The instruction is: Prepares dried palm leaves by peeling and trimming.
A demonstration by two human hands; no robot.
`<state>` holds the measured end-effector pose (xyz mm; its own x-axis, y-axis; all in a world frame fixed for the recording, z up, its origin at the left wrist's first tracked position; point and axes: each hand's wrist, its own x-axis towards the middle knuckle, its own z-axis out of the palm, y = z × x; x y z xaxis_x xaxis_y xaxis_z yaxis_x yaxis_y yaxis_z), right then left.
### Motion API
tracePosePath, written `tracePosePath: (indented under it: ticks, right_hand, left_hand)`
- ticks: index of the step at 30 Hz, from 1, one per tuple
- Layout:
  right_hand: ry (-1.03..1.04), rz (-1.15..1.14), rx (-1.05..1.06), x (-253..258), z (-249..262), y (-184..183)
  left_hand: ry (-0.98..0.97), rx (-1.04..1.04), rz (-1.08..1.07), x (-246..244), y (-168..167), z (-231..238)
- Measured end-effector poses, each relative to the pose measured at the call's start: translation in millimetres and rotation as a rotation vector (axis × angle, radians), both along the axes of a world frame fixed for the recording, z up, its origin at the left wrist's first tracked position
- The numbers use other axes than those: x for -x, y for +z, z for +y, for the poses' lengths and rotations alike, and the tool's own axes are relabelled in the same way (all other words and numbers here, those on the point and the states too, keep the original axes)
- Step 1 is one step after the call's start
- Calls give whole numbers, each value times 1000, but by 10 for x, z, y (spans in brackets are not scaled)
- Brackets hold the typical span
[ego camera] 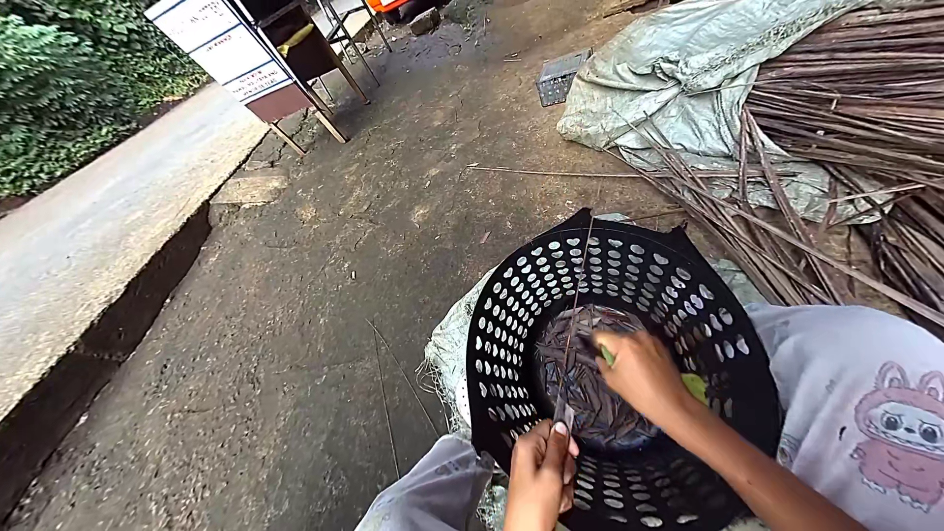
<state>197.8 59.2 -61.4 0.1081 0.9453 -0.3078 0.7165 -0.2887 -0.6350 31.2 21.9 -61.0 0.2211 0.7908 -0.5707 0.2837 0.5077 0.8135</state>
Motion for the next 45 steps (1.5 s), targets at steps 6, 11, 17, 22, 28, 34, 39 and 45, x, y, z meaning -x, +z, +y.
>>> tracePosePath:
  ticks: [6,11,17,22,28,34,39,45]
  right_hand:
    - [215,15,216,188,9,-30]
    - [-93,-32,151,-24,256,-84]
    - [198,173,-166,177,-172,-133]
    - [91,47,-78,162,106,-77]
    - [39,46,-60,18,64,54]
    - [282,-11,27,334,-137,-65]
    - [120,-97,-53,307,83,-140]
    - [121,10,-65,180,34,-25]
  left_hand:
    - [186,268,-461,39,32,13]
    - [218,394,-704,119,-4,-2]
    - [189,667,-1098,152,-81,88]
    - [186,488,-941,135,-45,72]
    - [254,268,-471,40,-5,-7]
    - [177,39,-267,11,72,-53]
    - [214,120,-292,-19,104,70]
    - [97,-14,18,13,5,-13]
